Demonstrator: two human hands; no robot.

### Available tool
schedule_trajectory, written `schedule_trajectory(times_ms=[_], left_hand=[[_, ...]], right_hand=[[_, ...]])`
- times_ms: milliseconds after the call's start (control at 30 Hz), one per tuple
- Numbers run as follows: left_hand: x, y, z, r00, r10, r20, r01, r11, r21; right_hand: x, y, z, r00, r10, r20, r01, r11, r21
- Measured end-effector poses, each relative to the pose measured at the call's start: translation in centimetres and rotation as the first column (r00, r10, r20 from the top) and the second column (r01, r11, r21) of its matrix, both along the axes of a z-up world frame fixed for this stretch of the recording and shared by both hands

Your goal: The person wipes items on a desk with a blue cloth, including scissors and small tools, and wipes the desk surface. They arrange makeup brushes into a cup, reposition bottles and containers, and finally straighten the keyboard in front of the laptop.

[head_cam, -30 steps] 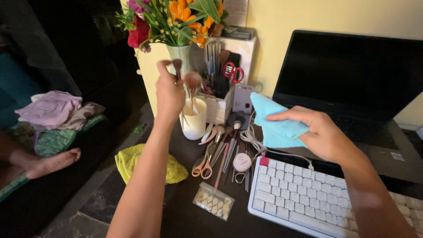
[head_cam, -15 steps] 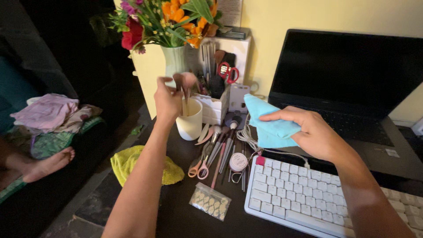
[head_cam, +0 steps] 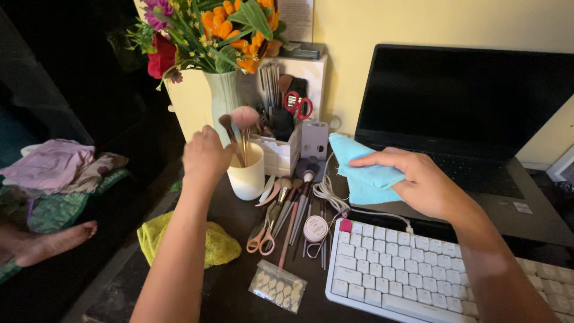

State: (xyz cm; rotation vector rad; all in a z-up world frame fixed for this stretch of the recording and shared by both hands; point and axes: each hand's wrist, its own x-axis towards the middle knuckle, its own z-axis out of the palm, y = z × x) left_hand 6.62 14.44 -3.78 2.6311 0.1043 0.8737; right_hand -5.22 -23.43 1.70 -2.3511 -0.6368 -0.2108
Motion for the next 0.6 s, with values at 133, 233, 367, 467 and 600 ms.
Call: schedule_trajectory(times_ms=[133, 233, 367, 467, 600], left_hand=[[-1.3, -4.0, 3.4, 0.947, -0.255, 0.194, 0.278, 0.955, -0.104], [1.0, -8.7, 5.9, 0.846, -0.414, 0.336, 0.437, 0.900, 0.008], [6.1, -11.7, 8.8, 0.850, -0.409, 0.333, 0.317, 0.900, 0.298], [9.5, -12.6, 9.8, 0.952, -0.257, 0.165, 0.182, 0.911, 0.371], [13.2, -14.1, 10.0, 0.992, -0.125, -0.001, 0.117, 0.932, 0.342]], right_hand=[[0.0, 0.0, 0.2, 1.000, -0.001, 0.016, 0.001, 1.000, 0.014], [-0.1, 0.2, 0.3, 0.999, -0.045, 0.002, 0.045, 0.999, -0.022], [-0.4, -0.3, 0.5, 0.996, -0.086, 0.013, 0.087, 0.994, -0.063], [-0.5, -0.9, 0.8, 0.996, -0.070, 0.056, 0.071, 0.997, -0.026], [-0.2, -1.5, 1.1, 0.996, -0.067, 0.056, 0.068, 0.998, -0.006]])
